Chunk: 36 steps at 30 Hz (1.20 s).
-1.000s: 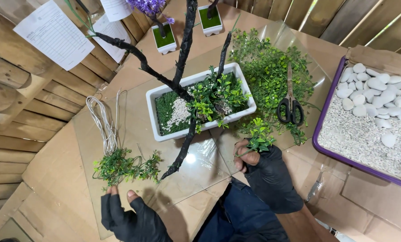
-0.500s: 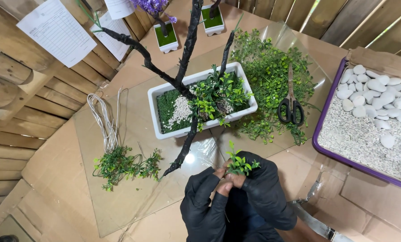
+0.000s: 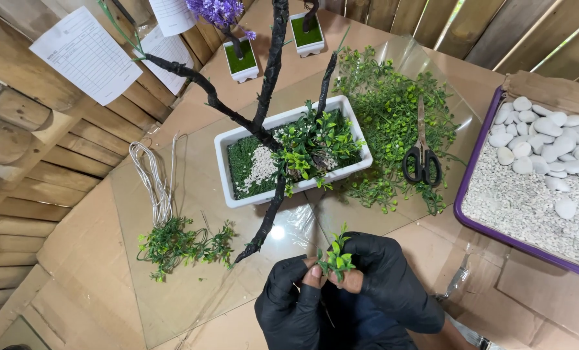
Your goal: The person arranges small artificial green plants into a white rectangular planter containing a black tree structure. They use their gloved hands to insert the plants into the moss and pebbles, adjusting their positions to create a dense arrangement around the tree branches.
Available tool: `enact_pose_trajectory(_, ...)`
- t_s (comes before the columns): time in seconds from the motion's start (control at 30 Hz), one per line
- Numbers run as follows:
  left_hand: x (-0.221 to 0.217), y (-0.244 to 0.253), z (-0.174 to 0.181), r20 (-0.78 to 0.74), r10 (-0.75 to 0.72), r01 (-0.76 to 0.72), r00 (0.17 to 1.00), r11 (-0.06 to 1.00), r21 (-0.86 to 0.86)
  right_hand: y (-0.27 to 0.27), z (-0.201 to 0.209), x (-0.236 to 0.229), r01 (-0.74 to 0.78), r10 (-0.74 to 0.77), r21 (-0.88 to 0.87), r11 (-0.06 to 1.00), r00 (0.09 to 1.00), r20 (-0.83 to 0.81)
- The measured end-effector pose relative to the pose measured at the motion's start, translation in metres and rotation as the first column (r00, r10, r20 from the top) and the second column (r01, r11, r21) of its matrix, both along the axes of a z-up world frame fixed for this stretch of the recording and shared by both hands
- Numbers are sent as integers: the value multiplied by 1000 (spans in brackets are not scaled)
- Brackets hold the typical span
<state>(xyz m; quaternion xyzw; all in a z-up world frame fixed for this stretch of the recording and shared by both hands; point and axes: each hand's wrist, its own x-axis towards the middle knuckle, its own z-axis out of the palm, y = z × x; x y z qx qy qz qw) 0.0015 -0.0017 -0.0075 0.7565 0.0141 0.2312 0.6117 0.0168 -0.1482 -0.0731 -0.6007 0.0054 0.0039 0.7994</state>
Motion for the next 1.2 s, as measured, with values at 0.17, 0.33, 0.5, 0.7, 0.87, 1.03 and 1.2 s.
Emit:
enact_pose_trajectory(0.17, 1, -6, -3, -59, 36, -42, 998, 994, -103, -8, -15, -1, -12, 11, 3, 1000, 1000, 7)
enact_pose_trajectory(0.33, 2, -5, -10, -371, -16, -188, 928, 840, -508, -6, 26, 7, -48, 47, -9, 999, 995, -86)
enact_pose_trajectory(0.5, 7, -4, -35, -431, -138, -189, 892, 752, -631, -7, 9, 5, -52, 52, 5, 999, 997, -62)
enact_pose_trajectory(0.7, 15, -1, -32, -287, -397, -41, 872, 524, -851, -7, -34, 0, 8, -8, 17, 1000, 1000, 30)
enact_pose_trajectory(0.87, 18, 2, -30, -278, -526, -55, 804, 400, -915, 9, -6, 2, -82, 76, 218, 972, 997, 34)
enact_pose_trajectory(1.03, 11, -3, -7, -431, -261, -100, 863, 749, -655, 8, 44, 10, -95, 97, 52, 994, 994, -40)
enact_pose_trajectory(1.2, 1, -1, -5, -221, -199, 121, 955, 940, -320, 3, 29, 11, -66, 62, -136, 988, 997, -34)
